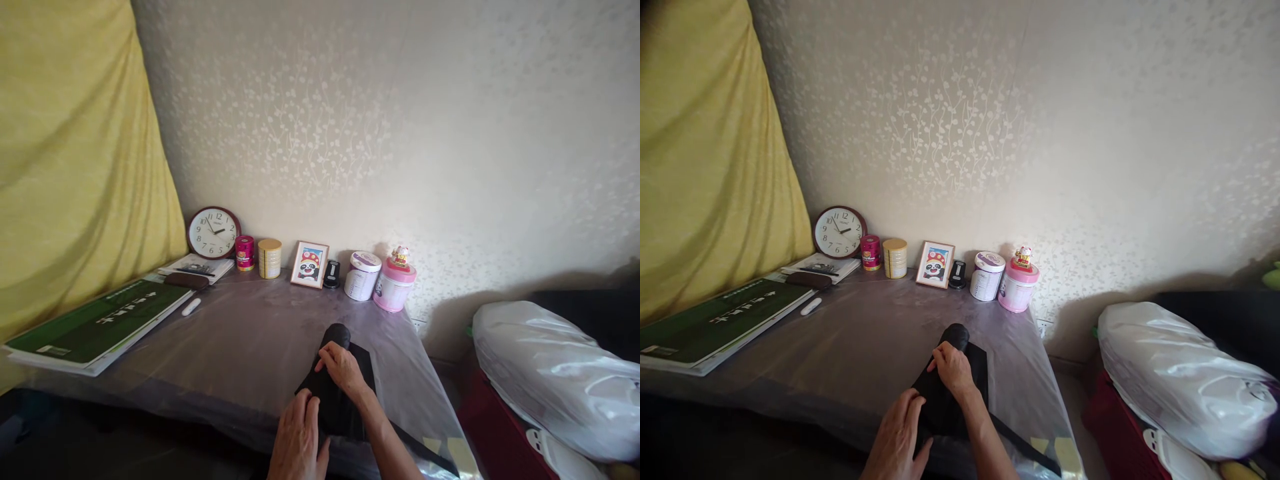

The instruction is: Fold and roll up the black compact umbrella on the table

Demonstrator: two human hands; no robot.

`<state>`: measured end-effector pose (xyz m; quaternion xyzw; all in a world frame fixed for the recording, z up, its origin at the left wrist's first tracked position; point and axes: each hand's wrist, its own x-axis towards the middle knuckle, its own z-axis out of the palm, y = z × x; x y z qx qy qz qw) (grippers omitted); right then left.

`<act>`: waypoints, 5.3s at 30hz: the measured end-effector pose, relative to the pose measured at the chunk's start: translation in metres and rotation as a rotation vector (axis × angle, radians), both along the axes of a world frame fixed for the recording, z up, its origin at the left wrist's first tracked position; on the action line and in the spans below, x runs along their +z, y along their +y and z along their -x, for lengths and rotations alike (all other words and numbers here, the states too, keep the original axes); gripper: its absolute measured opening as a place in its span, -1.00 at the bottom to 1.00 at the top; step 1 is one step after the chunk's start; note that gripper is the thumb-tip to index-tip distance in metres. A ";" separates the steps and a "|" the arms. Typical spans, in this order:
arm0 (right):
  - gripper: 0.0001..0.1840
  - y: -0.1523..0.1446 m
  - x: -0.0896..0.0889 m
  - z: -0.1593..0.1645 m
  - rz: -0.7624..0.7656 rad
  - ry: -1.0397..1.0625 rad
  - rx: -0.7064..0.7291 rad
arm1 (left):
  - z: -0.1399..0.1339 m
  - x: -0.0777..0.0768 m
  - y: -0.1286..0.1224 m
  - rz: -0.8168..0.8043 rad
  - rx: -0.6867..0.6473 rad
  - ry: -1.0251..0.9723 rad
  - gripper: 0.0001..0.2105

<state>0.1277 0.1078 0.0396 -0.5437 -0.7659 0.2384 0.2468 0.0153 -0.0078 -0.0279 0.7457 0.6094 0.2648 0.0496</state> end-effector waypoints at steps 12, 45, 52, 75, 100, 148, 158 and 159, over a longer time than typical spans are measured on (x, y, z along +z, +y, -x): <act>-0.72 -0.022 -0.005 -0.014 -0.226 -0.016 0.210 | -0.016 0.005 0.017 0.139 -0.080 0.030 -0.35; -0.61 0.047 -0.048 -0.090 -0.225 -0.043 -0.463 | -0.019 0.026 0.016 0.412 -0.105 -0.085 -0.22; -0.62 0.003 -0.058 -0.124 0.027 0.099 -0.524 | -0.019 0.026 0.012 0.400 -0.083 -0.162 -0.23; -0.52 0.004 -0.028 -0.040 -0.057 0.303 -0.344 | -0.019 0.037 0.009 0.428 -0.028 -0.120 -0.22; -0.73 0.012 -0.023 0.000 0.294 0.455 -0.065 | -0.009 0.039 0.007 0.300 -0.005 -0.060 -0.12; -0.59 0.033 -0.053 -0.106 0.038 0.321 -0.480 | -0.008 0.011 0.012 0.343 0.025 0.063 -0.37; -0.61 -0.002 -0.044 -0.080 0.062 0.201 -0.468 | -0.011 0.021 0.009 0.348 0.062 -0.036 -0.36; -0.61 -0.003 -0.042 -0.077 0.061 0.189 -0.460 | -0.012 0.022 0.009 0.350 0.068 -0.043 -0.35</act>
